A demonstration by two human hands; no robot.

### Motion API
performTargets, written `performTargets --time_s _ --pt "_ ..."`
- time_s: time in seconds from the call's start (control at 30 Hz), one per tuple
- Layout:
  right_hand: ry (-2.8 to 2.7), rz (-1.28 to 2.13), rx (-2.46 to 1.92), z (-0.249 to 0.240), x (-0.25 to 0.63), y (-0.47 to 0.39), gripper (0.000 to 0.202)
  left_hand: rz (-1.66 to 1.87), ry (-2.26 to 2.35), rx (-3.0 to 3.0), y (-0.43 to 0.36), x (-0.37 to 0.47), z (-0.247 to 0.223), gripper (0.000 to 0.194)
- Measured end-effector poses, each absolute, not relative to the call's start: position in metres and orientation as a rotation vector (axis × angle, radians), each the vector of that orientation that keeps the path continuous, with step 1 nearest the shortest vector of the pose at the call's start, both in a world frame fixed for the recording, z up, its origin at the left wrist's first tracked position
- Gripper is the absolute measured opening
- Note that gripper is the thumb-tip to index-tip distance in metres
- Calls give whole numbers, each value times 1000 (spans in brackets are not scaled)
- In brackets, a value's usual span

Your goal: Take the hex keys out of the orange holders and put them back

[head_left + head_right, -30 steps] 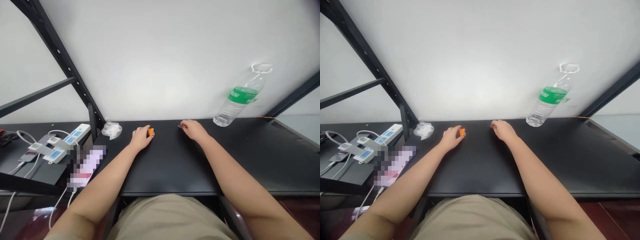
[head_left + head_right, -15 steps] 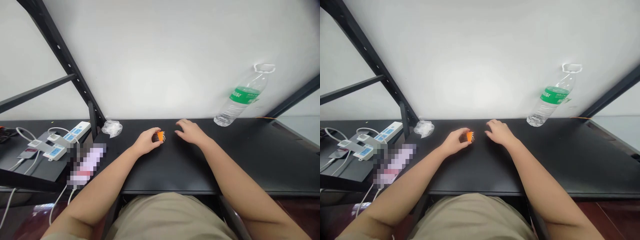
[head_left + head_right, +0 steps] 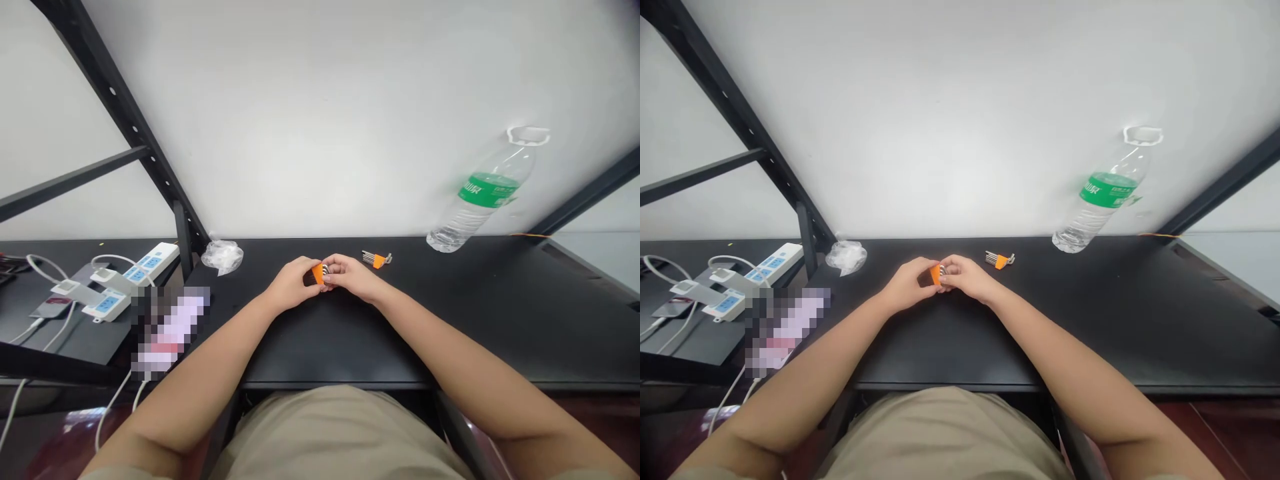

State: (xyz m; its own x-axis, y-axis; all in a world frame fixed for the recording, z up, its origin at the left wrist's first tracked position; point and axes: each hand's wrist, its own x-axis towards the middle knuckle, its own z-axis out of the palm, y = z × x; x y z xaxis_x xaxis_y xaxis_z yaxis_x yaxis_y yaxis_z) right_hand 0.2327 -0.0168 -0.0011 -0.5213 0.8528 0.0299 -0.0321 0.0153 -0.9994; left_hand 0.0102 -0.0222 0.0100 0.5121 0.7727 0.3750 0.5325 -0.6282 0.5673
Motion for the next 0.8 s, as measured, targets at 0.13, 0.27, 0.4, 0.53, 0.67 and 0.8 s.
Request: performTargets --time_s 0.13,0.27,0.4,0.53,0.67,0.8 --pt "-1589 1599 -940 -2 230 -17 34 776 1094 2438 -23 9 13 42" --pt "-1655 1626 -1005 -2 233 -14 26 669 1121 2499 -26 9 21 30" --pt "-1718 1667 -1054 0 237 -13 23 606 1117 2536 -28 7 27 27" --pt "-1743 1695 -1076 2 238 -15 25 573 1113 2545 -30 6 29 26" --pt "-1758 1707 -1081 2 239 -15 31 568 1101 2564 -31 7 27 25" --pt "-1761 1736 -1131 1 239 -14 39 567 1094 2578 -31 8 26 24"
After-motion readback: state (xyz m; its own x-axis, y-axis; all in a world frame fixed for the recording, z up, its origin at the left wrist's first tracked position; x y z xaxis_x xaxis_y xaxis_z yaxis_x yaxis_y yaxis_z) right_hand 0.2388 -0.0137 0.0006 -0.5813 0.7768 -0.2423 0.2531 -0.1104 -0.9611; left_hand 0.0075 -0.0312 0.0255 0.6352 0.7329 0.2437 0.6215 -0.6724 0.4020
